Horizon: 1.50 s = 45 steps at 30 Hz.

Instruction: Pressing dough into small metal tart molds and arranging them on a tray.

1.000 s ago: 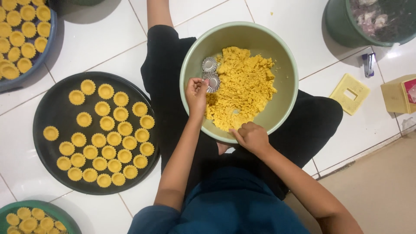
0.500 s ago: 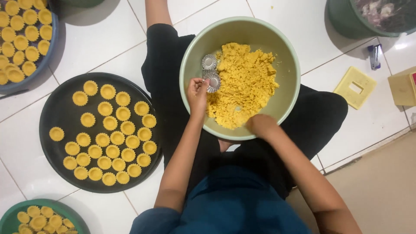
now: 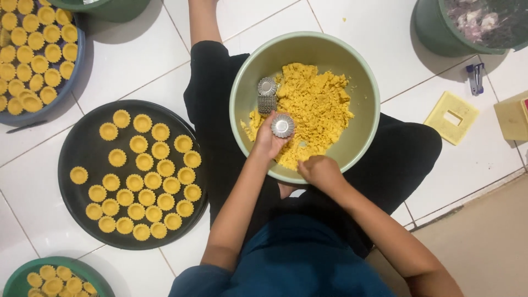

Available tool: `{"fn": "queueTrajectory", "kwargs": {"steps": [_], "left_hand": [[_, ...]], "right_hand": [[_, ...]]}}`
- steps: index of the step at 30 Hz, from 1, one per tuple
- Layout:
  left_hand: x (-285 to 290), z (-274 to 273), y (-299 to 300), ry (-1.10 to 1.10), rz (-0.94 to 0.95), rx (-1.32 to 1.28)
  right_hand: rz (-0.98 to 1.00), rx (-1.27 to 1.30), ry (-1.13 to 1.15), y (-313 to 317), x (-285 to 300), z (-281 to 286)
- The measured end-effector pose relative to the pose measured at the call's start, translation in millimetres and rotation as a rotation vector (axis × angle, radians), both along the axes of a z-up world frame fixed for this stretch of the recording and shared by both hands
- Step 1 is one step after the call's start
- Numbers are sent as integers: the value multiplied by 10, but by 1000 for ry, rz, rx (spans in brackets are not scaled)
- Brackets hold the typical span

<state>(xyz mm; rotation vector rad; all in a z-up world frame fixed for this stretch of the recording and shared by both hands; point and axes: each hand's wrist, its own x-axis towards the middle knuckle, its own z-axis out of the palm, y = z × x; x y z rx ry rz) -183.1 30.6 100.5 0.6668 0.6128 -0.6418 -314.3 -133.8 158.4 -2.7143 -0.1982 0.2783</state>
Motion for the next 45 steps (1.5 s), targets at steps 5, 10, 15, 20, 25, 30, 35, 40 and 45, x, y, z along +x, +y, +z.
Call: {"fn": "queueTrajectory", "kwargs": {"steps": [5,10,15,20,25,30,35,40,45], "left_hand": [[-255,-719,-328,129,54,-72],[-341,472,-456,95,81,-84],[-254,307,-632,12,43,451],[-48,257,-658,173,182,405],[-193,928,-463,-114,-96,353],[-232,636,-275,-481,-281,820],[-244,1134,-176,-625,-461,965],[-252,1139,-196,-805,-442,1124],[-201,1160,-164,-854,-670,1176]], "right_hand": [[-665,891,32,96,624,386],[36,238,-422,235,736,70],[-833,817,506,581,1242,1969],[-653,926,106,175,622,379],[-889,1126,102,61,670,228],[-807,1123,89,-9,637,90],[-742,1000,66,31,688,56],[-743,1084,93,34,674,-212],[-616,925,16,31,605,-2]]}}
